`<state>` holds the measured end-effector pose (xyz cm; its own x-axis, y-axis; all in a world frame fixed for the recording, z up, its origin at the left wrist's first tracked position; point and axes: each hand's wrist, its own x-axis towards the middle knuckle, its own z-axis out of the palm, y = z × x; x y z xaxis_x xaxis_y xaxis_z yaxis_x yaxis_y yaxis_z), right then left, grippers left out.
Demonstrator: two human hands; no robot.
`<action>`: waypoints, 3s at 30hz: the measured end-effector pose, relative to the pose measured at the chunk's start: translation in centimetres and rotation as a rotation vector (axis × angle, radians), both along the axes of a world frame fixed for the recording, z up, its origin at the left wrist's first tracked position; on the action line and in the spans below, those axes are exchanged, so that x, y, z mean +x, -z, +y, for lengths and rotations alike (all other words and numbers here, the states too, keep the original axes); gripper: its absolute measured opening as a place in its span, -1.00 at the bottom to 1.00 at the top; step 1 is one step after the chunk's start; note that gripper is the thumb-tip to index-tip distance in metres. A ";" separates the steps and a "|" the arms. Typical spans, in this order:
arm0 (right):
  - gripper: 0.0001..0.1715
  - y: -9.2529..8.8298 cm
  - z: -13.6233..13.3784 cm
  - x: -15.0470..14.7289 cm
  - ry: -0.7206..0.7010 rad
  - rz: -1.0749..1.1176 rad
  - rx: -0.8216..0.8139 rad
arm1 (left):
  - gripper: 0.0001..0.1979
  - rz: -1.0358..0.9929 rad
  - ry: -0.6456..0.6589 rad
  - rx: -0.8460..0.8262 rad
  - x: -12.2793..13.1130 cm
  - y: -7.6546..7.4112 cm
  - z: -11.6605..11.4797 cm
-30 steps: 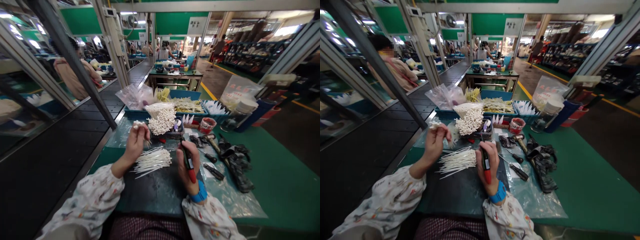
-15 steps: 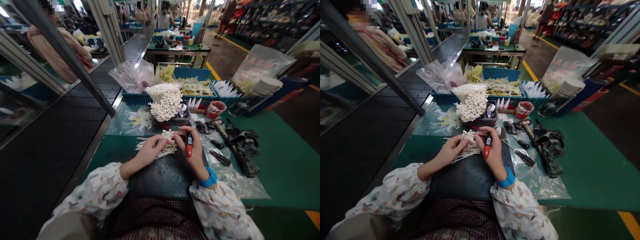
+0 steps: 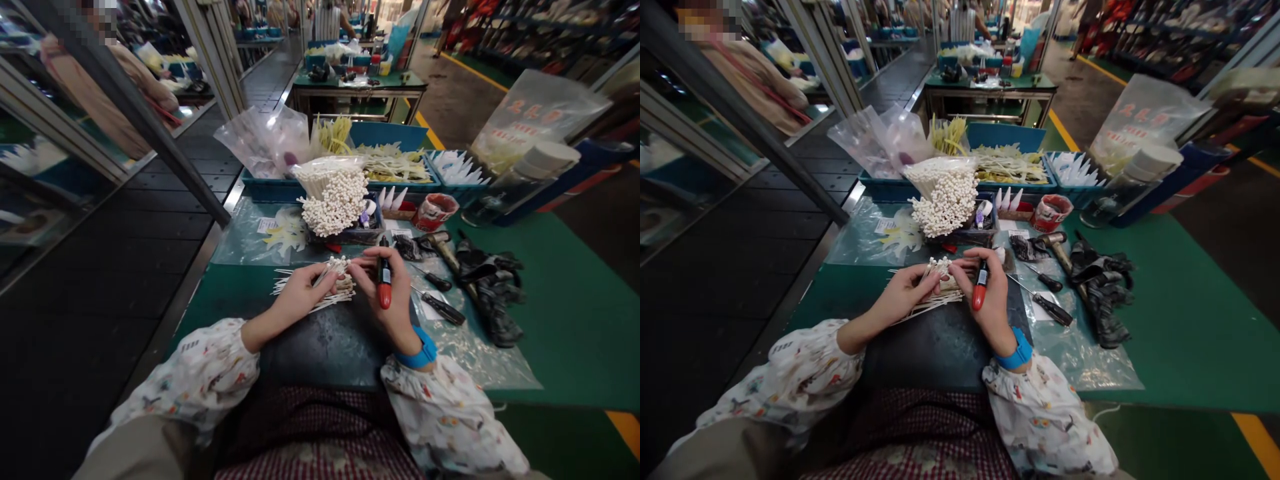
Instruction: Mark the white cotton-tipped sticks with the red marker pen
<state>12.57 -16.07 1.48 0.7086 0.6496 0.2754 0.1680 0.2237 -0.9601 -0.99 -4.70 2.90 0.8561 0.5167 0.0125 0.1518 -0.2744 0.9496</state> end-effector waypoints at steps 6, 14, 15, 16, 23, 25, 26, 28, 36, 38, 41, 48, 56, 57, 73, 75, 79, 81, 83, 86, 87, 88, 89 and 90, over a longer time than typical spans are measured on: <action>-0.64 -0.1 -0.2 -0.1 0.023 -0.063 0.006 | -0.63 -0.013 -0.008 0.034 0.0 0.0 0.1; -0.67 0.1 -0.2 -0.1 0.034 -0.080 0.001 | -0.60 -0.003 -0.027 -0.001 0.1 0.1 0.1; -0.67 0.2 -0.2 -0.1 0.040 -0.098 -0.007 | -0.60 -0.002 -0.028 -0.014 0.1 0.1 0.1; -0.67 0.2 -0.3 -0.1 0.042 -0.112 -0.014 | -0.61 -0.005 -0.028 -0.016 0.1 0.1 0.1; -0.70 0.0 -0.3 0.0 0.028 -0.178 -0.023 | -0.63 -0.020 -0.028 0.025 0.1 0.1 0.3; -0.72 0.0 -0.3 0.0 0.035 -0.215 -0.025 | -0.63 -0.014 -0.028 0.031 0.1 0.1 0.3; -0.72 0.1 -0.3 0.0 0.035 -0.228 -0.028 | -0.62 -0.012 -0.025 0.035 0.1 0.1 0.3; -0.69 0.1 -0.3 0.0 0.030 -0.241 -0.032 | -0.62 -0.009 -0.020 0.046 0.1 0.1 0.3; -0.75 -0.2 -0.4 -0.1 0.052 -0.237 -0.063 | -0.62 -0.021 -0.039 0.021 0.2 0.2 0.4; -0.72 0.0 -0.3 0.0 0.043 -0.186 -0.065 | -0.61 -0.033 -0.043 0.034 0.1 0.2 0.4; -0.65 0.3 -0.1 0.1 -0.018 -0.057 -0.081 | -0.61 -0.013 -0.061 0.077 0.1 0.3 0.4; -0.70 -0.3 0.1 -0.3 -0.019 -0.030 -0.008 | -0.61 -0.009 -0.092 0.134 -0.2 -0.1 0.7; -0.65 -0.4 -2.1 -0.5 0.159 -0.461 0.030 | -0.63 -0.049 -0.161 0.191 -0.7 -0.8 1.7; -0.67 -0.4 -2.3 -0.5 0.164 -0.534 0.017 | -0.64 -0.050 -0.162 0.192 -0.7 -0.8 1.8; -0.90 -0.8 -1.7 -0.9 0.108 -0.642 -0.042 | -0.66 -0.038 -0.107 0.145 -0.5 -0.6 1.2; -0.89 -0.7 -1.8 -0.9 0.102 -0.632 -0.042 | -0.65 -0.031 -0.120 0.128 -0.5 -0.6 1.3; -0.87 -0.1 -2.0 -0.9 0.134 -0.573 -0.001 | -0.62 -0.025 -0.139 0.137 -0.5 -0.6 1.6; -0.80 0.0 -1.8 -0.8 0.163 -0.462 0.043 | -0.62 -0.023 -0.132 0.149 -0.6 -0.6 1.6; -0.73 0.0 -1.3 -0.6 0.128 -0.308 0.039 | -0.61 -0.019 -0.106 0.161 -0.6 -0.6 1.5; -0.81 -0.5 -0.6 -0.4 0.003 -0.166 -0.043 | -0.60 -0.001 -0.055 0.196 -0.5 -0.5 1.3; -0.82 -0.6 -0.5 -0.3 -0.023 -0.149 -0.063 | -0.60 0.007 -0.043 0.210 -0.5 -0.4 1.3; -0.80 -0.7 -0.4 -0.3 -0.030 -0.140 -0.072 | -0.60 0.015 -0.033 0.223 -0.4 -0.4 1.2; -0.77 -0.8 -0.3 -0.3 -0.027 -0.137 -0.075 | -0.60 0.022 -0.022 0.231 -0.4 -0.4 1.2; -0.75 -0.8 -0.3 -0.3 -0.019 -0.128 -0.074 | -0.61 0.025 -0.012 0.233 -0.3 -0.3 1.2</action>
